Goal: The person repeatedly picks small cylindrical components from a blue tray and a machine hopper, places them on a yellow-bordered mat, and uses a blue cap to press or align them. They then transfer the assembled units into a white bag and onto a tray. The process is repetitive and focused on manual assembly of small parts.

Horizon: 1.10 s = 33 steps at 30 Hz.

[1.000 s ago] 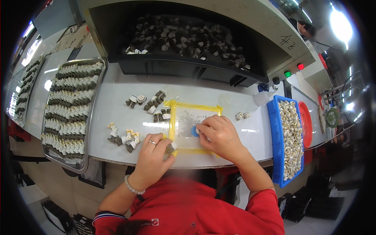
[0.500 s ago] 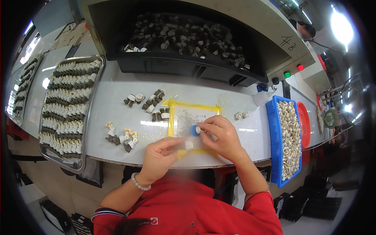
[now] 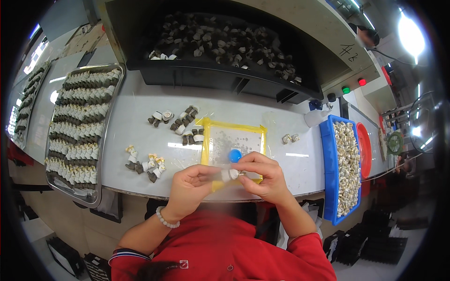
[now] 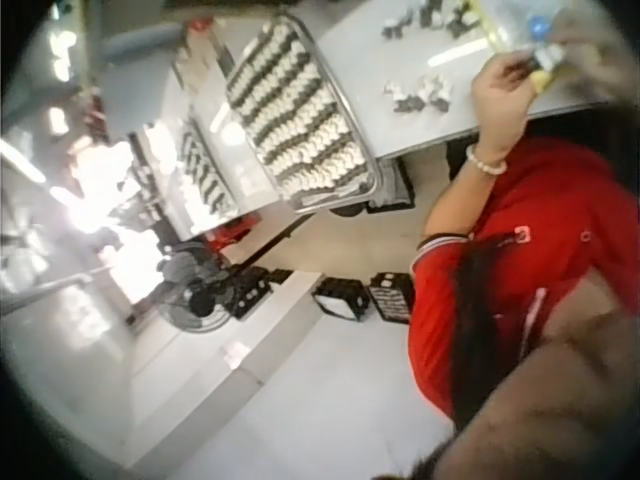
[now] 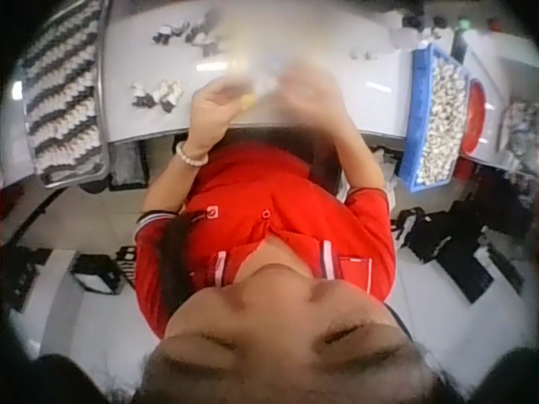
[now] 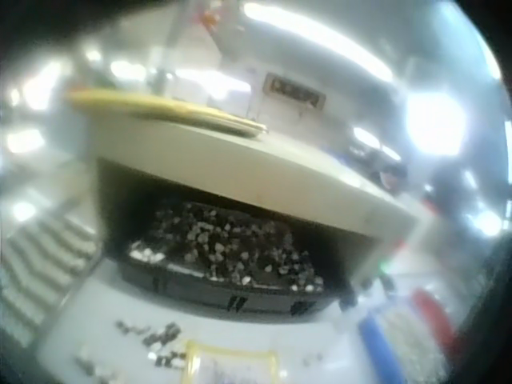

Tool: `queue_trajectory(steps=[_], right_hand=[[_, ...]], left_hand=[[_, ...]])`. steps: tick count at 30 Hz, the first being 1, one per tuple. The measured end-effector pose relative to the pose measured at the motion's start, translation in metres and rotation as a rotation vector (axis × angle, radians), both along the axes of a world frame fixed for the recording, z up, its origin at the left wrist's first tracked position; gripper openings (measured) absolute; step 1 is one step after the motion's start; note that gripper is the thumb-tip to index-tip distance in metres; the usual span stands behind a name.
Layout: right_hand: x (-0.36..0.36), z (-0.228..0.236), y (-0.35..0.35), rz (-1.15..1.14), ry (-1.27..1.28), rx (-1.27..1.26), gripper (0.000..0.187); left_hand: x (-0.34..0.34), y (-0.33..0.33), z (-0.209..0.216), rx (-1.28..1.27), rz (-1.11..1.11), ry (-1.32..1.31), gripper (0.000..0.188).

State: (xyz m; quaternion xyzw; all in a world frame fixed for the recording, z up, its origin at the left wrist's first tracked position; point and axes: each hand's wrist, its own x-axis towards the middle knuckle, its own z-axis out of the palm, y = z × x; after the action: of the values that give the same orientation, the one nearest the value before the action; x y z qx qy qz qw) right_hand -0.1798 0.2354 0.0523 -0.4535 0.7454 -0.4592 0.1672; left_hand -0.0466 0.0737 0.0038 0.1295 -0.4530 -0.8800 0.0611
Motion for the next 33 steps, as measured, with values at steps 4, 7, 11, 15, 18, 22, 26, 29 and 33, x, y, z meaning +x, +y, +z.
queue_trajectory(steps=[4, 7, 11, 15, 18, 22, 26, 29, 33], right_hand=[[0.001, 0.002, -0.001, 0.053, 0.029, 0.086, 0.028], [0.006, 0.000, 0.003, 0.041, -0.033, 0.065, 0.026], [0.011, -0.007, 0.004, 0.025, -0.107, -0.036, 0.025], [0.007, -0.016, 0.013, 0.048, -0.190, -0.031, 0.028], [-0.005, -0.007, 0.026, 0.111, -0.122, 0.050, 0.026], [-0.041, 0.001, 0.047, -0.301, 0.456, 0.156, 0.025], [-0.079, -0.003, 0.062, -0.384, 0.800, 0.247, 0.026], [-0.085, -0.007, 0.059, -0.341, 0.866, 0.292, 0.023], [-0.076, -0.011, 0.053, -0.325, 0.807, 0.228, 0.016]], left_hand=[[0.000, 0.000, 0.001, -0.016, 0.016, -0.024, 0.020], [0.000, 0.000, -0.002, -0.030, 0.002, -0.012, 0.019], [0.004, 0.000, -0.008, -0.044, -0.004, 0.019, 0.022], [-0.002, 0.001, 0.000, -0.001, -0.030, 0.026, 0.023], [0.005, 0.007, 0.011, -0.076, -0.033, -0.049, 0.022], [0.029, -0.009, 0.017, -1.145, 0.122, 0.259, 0.032], [0.052, -0.028, 0.005, -1.746, 0.286, 0.342, 0.036], [0.060, -0.041, 0.003, -1.914, 0.386, 0.217, 0.034], [0.055, -0.047, 0.009, -1.904, 0.492, 0.099, 0.031]])
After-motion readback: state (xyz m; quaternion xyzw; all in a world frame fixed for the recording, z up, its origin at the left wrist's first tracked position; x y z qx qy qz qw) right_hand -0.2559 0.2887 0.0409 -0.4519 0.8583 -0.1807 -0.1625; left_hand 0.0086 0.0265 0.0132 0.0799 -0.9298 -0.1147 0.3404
